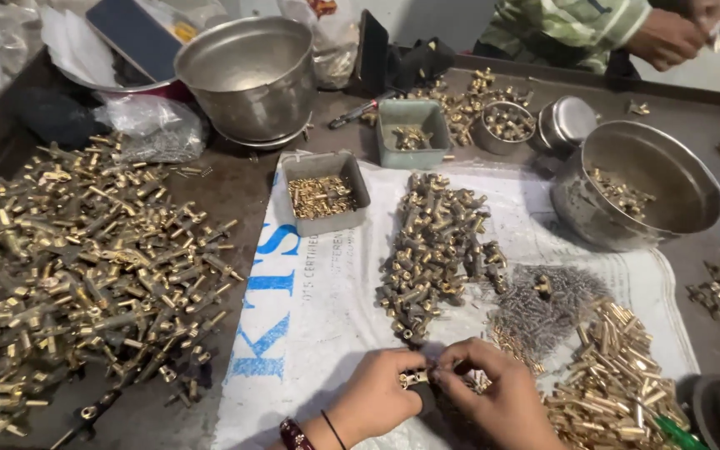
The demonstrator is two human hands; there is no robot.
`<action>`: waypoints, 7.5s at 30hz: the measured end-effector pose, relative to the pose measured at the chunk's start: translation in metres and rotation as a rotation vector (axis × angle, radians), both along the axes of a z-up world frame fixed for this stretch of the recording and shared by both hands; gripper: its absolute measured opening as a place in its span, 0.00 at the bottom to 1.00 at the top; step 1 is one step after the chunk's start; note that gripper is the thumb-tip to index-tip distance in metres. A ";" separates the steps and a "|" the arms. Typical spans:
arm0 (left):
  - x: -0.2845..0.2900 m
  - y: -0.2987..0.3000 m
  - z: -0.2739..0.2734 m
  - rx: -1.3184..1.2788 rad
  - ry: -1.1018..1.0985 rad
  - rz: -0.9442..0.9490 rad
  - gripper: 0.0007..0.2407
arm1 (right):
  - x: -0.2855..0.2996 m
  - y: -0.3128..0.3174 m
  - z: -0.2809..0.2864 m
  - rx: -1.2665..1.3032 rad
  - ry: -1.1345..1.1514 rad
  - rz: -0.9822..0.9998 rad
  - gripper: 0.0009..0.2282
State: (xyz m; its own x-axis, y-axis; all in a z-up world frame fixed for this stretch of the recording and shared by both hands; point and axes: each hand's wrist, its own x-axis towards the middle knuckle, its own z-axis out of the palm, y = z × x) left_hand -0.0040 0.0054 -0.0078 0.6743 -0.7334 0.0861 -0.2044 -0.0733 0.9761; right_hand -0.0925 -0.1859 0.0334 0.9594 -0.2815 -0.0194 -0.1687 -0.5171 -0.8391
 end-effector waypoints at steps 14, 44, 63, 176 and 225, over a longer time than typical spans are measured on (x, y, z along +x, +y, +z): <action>0.005 -0.004 0.016 0.000 0.587 -0.094 0.09 | -0.033 -0.117 0.012 -0.783 -0.066 -0.316 0.11; -0.004 -0.001 0.021 0.252 0.288 -0.168 0.11 | -0.013 -0.019 -0.008 0.561 0.228 -0.125 0.06; 0.008 0.000 0.024 0.028 0.771 -0.076 0.11 | 0.053 -0.056 -0.006 -0.777 -0.047 -0.047 0.07; -0.002 0.001 0.021 0.172 0.488 -0.204 0.12 | -0.016 -0.027 -0.007 0.354 0.122 -0.078 0.08; 0.005 -0.004 -0.011 -0.297 1.056 0.211 0.10 | 0.003 0.037 0.020 -0.379 -0.366 0.171 0.07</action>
State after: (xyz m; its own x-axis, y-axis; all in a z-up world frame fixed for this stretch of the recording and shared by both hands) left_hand 0.0008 0.0012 -0.0189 0.6208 -0.6415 -0.4507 0.7272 0.2564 0.6367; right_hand -0.0896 -0.1488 0.0538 0.9173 -0.0433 0.3958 0.2118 -0.7887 -0.5772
